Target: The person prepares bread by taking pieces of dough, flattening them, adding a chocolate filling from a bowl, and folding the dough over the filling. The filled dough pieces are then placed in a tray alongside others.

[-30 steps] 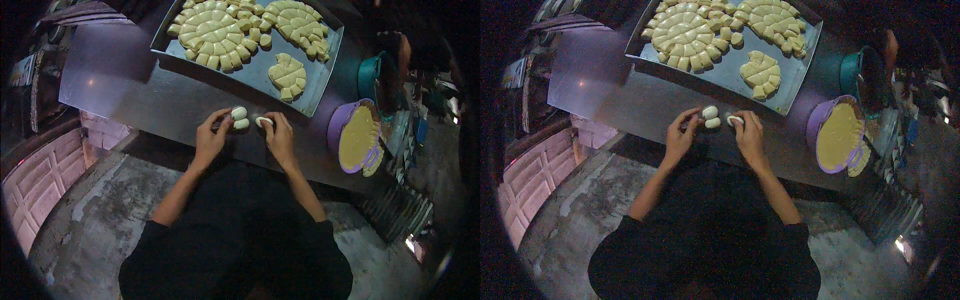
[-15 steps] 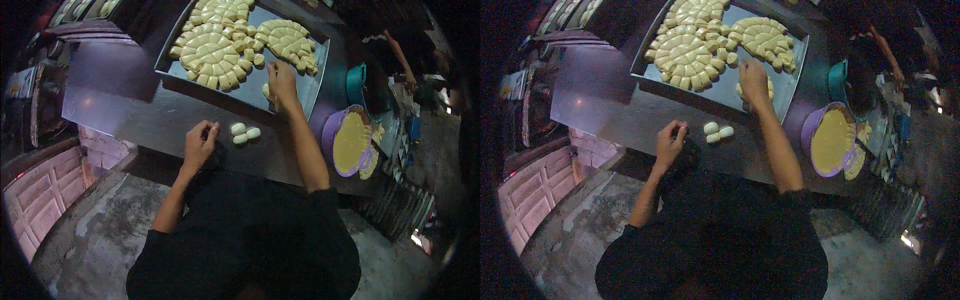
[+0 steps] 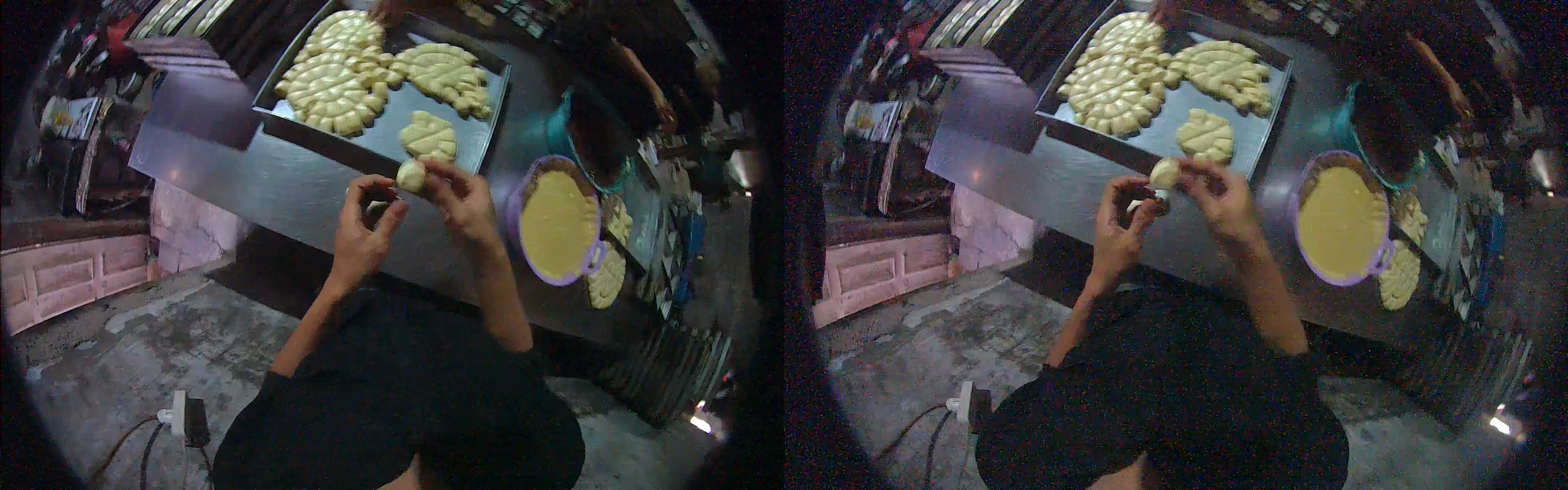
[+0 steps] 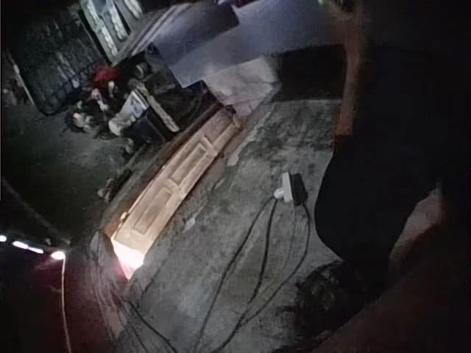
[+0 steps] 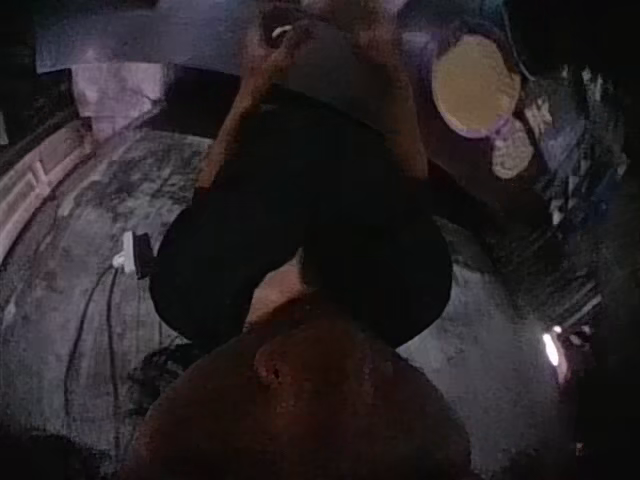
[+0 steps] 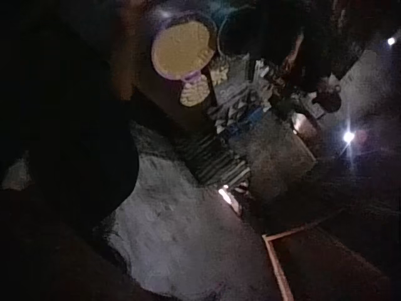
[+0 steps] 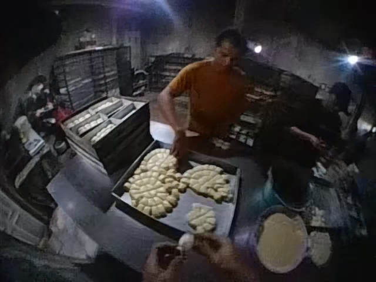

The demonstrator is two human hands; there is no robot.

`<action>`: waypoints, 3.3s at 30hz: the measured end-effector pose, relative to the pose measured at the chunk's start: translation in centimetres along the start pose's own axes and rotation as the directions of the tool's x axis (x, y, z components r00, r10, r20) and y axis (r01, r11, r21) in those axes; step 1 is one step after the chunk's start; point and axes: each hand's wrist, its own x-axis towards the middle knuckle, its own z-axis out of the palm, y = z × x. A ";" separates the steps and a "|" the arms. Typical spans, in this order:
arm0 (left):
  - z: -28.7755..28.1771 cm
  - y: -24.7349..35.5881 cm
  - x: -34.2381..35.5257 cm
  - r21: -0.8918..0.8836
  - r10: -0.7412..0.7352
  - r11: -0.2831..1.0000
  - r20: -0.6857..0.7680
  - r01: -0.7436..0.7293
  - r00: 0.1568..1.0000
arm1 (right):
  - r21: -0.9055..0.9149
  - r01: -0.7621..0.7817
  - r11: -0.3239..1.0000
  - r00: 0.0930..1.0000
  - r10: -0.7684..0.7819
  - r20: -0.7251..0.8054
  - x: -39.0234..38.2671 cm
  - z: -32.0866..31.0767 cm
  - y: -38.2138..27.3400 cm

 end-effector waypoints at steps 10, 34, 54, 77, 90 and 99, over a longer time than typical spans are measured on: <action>13.5 0.7 -7.0 0.070 0.152 0.981 0.312 -0.182 0.938 | -0.386 0.346 0.855 0.883 -0.436 -0.175 -15.7 -8.7 -4.6; 22.1 -5.0 4.2 -0.382 0.215 0.921 0.337 -0.076 0.917 | 0.132 0.262 0.956 0.949 -0.229 -0.218 -5.0 -17.2 -8.2; 18.0 -6.8 15.5 -0.168 -0.222 0.932 0.432 0.320 0.874 | -0.405 -0.408 0.818 0.809 0.119 -0.575 6.8 -31.3 -11.0; 17.6 3.2 -1.4 -0.246 -0.104 0.943 0.416 0.222 0.903 | -0.811 0.436 0.390 0.810 -0.564 0.164 -11.7 -12.5 -10.7; 17.1 5.1 -10.2 -0.228 -0.165 0.944 0.305 0.240 0.938 | -0.688 0.694 0.215 0.634 -0.636 0.441 -20.3 -10.3 -12.8; 15.6 6.9 -13.4 0.087 0.133 0.984 0.241 -0.157 0.961 | -0.577 0.714 0.396 0.687 -0.553 0.471 -19.5 -10.7 -12.4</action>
